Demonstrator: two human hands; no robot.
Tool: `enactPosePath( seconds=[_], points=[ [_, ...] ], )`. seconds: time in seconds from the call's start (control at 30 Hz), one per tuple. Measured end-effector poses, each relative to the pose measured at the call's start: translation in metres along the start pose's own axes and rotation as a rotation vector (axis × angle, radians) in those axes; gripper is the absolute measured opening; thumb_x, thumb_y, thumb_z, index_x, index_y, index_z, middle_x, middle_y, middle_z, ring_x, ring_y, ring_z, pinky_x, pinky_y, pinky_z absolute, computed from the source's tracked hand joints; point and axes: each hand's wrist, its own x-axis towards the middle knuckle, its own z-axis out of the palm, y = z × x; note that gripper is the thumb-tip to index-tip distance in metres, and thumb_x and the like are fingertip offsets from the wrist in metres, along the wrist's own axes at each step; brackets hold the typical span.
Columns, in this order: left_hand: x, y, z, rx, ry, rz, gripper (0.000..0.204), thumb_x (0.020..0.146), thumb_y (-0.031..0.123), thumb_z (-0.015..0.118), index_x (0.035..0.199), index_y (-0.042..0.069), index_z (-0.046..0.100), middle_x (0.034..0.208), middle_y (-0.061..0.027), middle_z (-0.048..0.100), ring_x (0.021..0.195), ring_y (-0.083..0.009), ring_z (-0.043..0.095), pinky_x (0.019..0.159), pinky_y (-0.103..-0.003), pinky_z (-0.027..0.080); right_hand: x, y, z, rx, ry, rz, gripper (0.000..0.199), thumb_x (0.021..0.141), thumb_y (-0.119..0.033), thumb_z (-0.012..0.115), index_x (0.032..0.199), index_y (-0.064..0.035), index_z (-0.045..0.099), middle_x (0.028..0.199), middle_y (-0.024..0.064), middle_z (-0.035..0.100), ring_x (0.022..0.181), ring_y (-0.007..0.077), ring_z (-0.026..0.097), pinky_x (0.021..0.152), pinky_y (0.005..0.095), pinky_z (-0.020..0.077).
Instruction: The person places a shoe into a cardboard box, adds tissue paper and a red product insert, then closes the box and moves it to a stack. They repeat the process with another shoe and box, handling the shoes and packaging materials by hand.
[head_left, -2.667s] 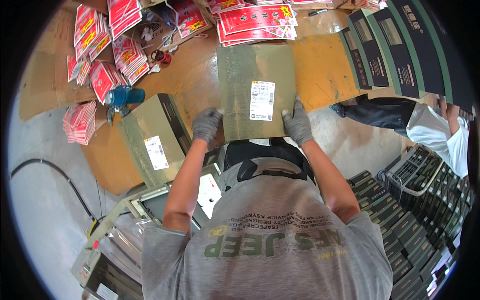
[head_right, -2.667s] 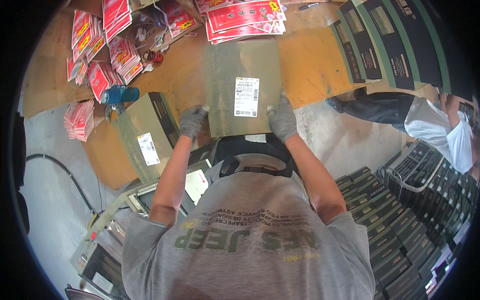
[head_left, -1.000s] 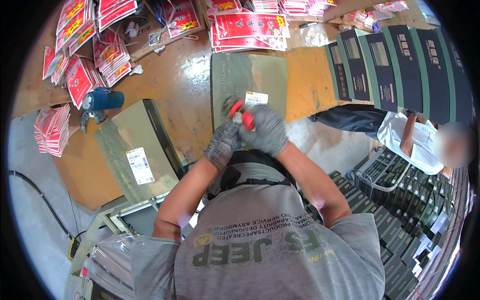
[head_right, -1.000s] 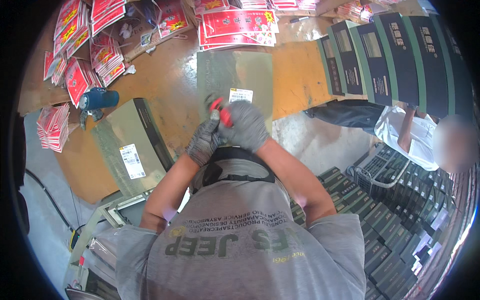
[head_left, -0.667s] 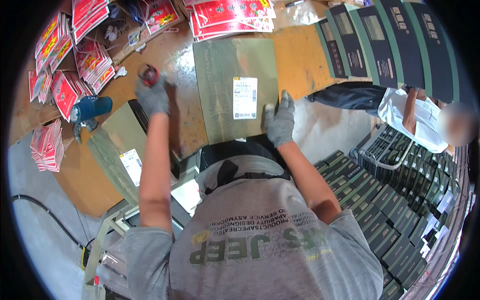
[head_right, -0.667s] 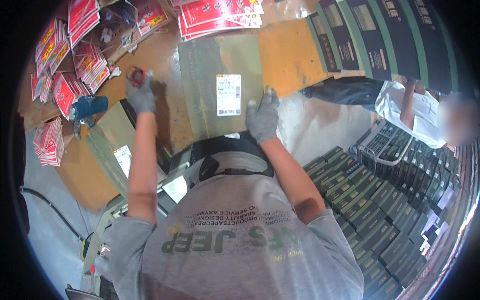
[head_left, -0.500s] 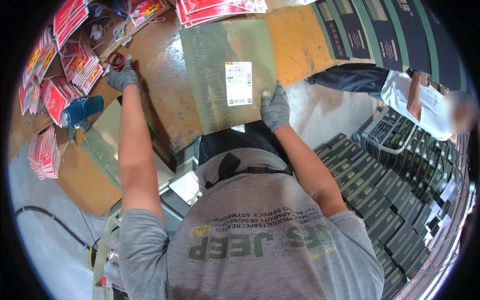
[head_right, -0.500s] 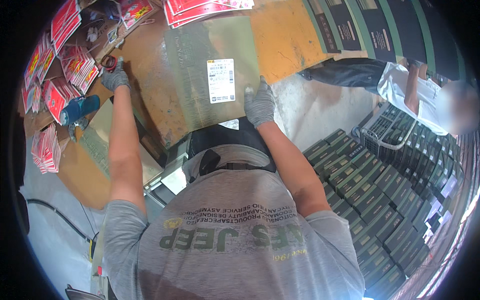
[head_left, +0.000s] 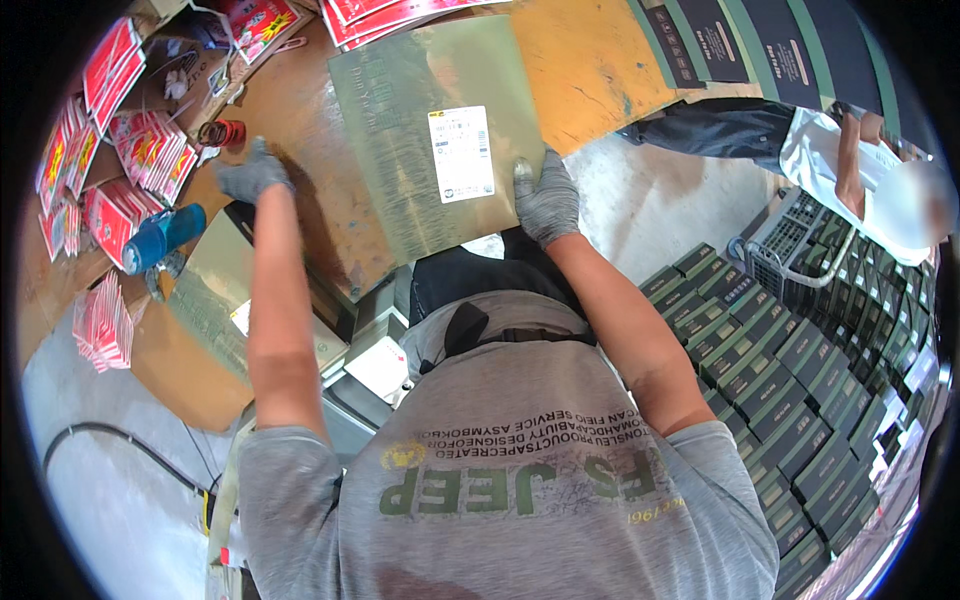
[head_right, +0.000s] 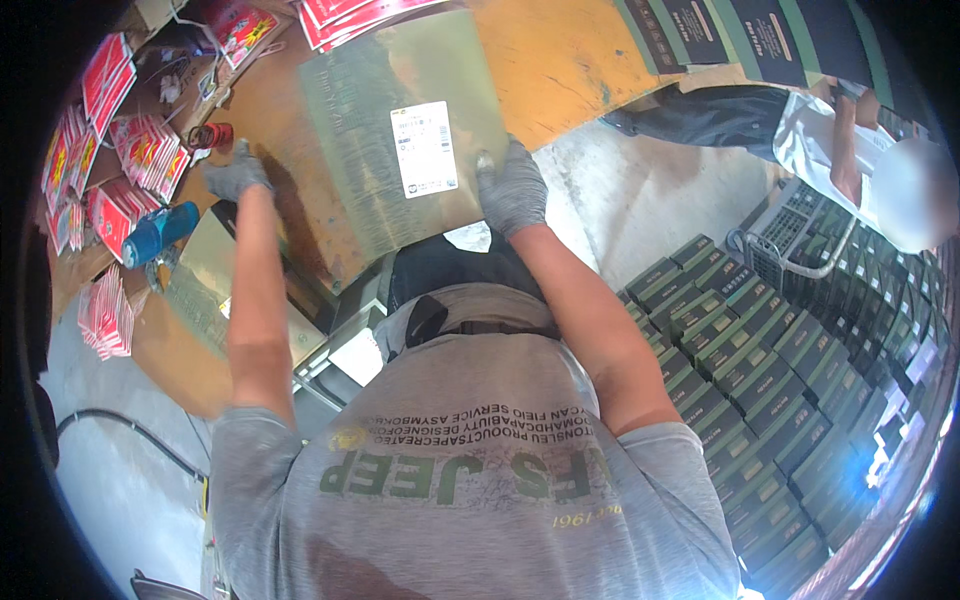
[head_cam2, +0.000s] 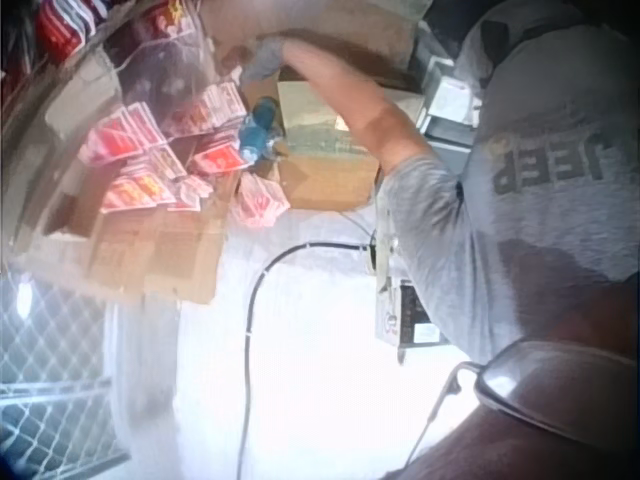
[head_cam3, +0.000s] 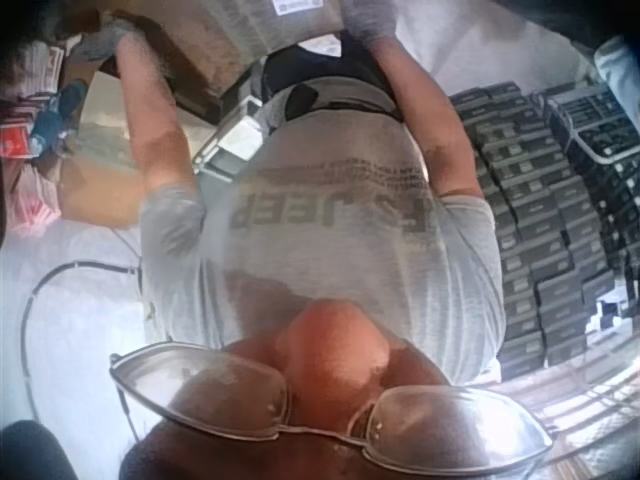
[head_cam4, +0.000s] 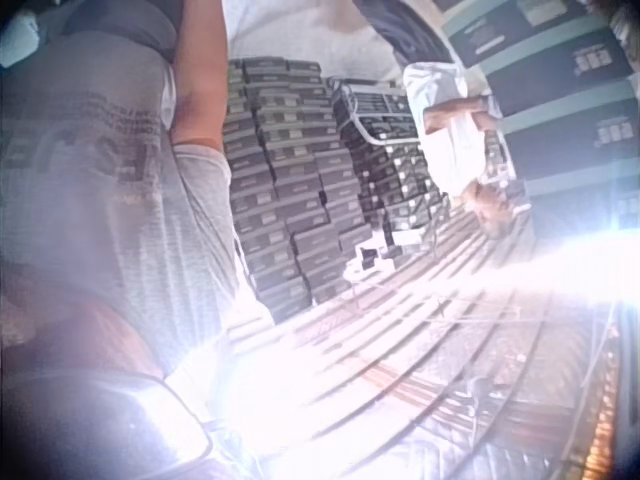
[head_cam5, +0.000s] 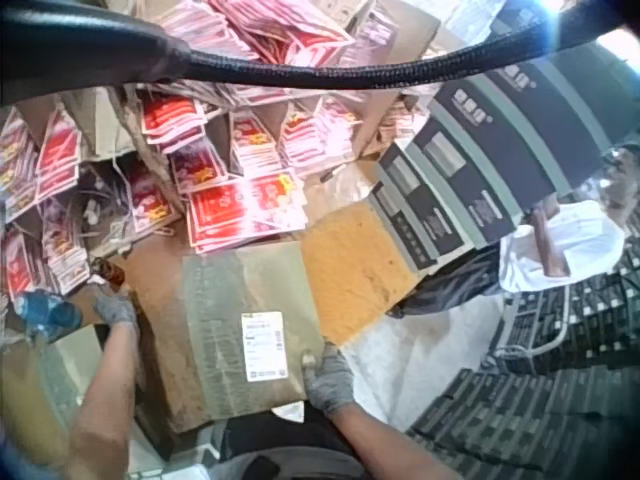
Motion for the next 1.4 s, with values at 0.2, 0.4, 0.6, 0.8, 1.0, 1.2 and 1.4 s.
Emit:
enactPosePath(
  seconds=[0.2, 0.4, 0.6, 0.8, 1.0, 1.2, 1.4],
  points=[
    [-0.154, 0.021, -0.073, -0.418, -0.597, 0.002, 0.049, 0.100, 0.037, 0.066, 0.130, -0.002, 0.060, 0.109, -0.0075, 0.064, 0.103, -0.0189, 0.060, 0.094, -0.037, 0.049, 0.003, 0.005, -0.006, 0.054, -0.063, -0.065, 0.056, 0.100, -0.041, 0.053, 0.136, 0.0016, 0.048, 0.117, 0.0299, 0.064, 0.109, 0.0452, 0.064, 0.096, 0.0523, 0.0488],
    [-0.250, 0.028, -0.096, -0.492, -0.697, -0.062, 0.064, 0.105, 0.053, 0.046, 0.132, -0.004, 0.056, 0.120, -0.0197, 0.065, 0.107, -0.0277, 0.061, 0.097, -0.040, 0.048, 0.018, 0.026, -0.006, 0.053, -0.123, -0.226, 0.057, 0.100, -0.042, 0.055, 0.134, 0.0029, 0.048, 0.114, 0.0311, 0.064, 0.106, 0.0464, 0.064, 0.093, 0.0529, 0.0499],
    [-0.305, 0.025, -0.102, -0.353, -0.533, -0.227, 0.062, 0.107, 0.051, 0.043, 0.134, -0.003, 0.056, 0.125, -0.0246, 0.064, 0.113, -0.0357, 0.061, 0.100, -0.043, 0.046, 0.034, 0.050, -0.021, 0.002, -0.186, -0.349, 0.059, 0.100, -0.045, 0.054, 0.136, 0.0013, 0.049, 0.117, 0.0306, 0.064, 0.106, 0.0462, 0.064, 0.093, 0.0522, 0.0503],
    [-0.309, 0.033, -0.108, -0.084, -0.505, -0.140, 0.065, 0.106, 0.056, 0.040, 0.128, -0.001, 0.061, 0.117, -0.0256, 0.068, 0.110, -0.0398, 0.064, 0.097, -0.045, 0.047, 0.036, 0.053, -0.023, 0.020, -0.238, -0.379, 0.065, 0.097, -0.045, 0.058, 0.138, 0.0033, 0.048, 0.120, 0.0300, 0.063, 0.108, 0.0449, 0.064, 0.094, 0.0514, 0.0505],
    [-0.315, 0.048, -0.111, -0.048, -0.387, -0.143, 0.065, 0.103, 0.060, 0.045, 0.119, 0.000, 0.066, 0.106, -0.0247, 0.072, 0.101, -0.0432, 0.068, 0.091, -0.048, 0.051, 0.037, 0.059, -0.021, 0.049, -0.245, -0.407, 0.068, 0.095, -0.045, 0.059, 0.138, 0.0066, 0.048, 0.119, 0.0308, 0.062, 0.109, 0.0449, 0.064, 0.097, 0.0512, 0.0500],
    [-0.314, 0.049, -0.112, 0.051, -0.380, -0.116, 0.064, 0.103, 0.057, 0.045, 0.121, -0.001, 0.065, 0.111, -0.0267, 0.071, 0.106, -0.0434, 0.066, 0.093, -0.048, 0.050, 0.038, 0.063, -0.016, 0.066, -0.205, -0.427, 0.069, 0.094, -0.045, 0.059, 0.139, 0.0071, 0.048, 0.121, 0.0312, 0.061, 0.111, 0.0447, 0.063, 0.098, 0.0505, 0.0495],
    [-0.312, 0.053, -0.116, 0.069, -0.422, -0.159, 0.065, 0.103, 0.057, 0.045, 0.125, -0.002, 0.064, 0.115, -0.0278, 0.069, 0.111, -0.0426, 0.065, 0.097, -0.047, 0.049, 0.040, 0.064, -0.018, 0.198, -0.214, -0.401, 0.068, 0.092, -0.046, 0.066, 0.136, 0.0044, 0.053, 0.120, 0.0260, 0.064, 0.111, 0.0392, 0.064, 0.098, 0.0463, 0.0504]
  ],
)
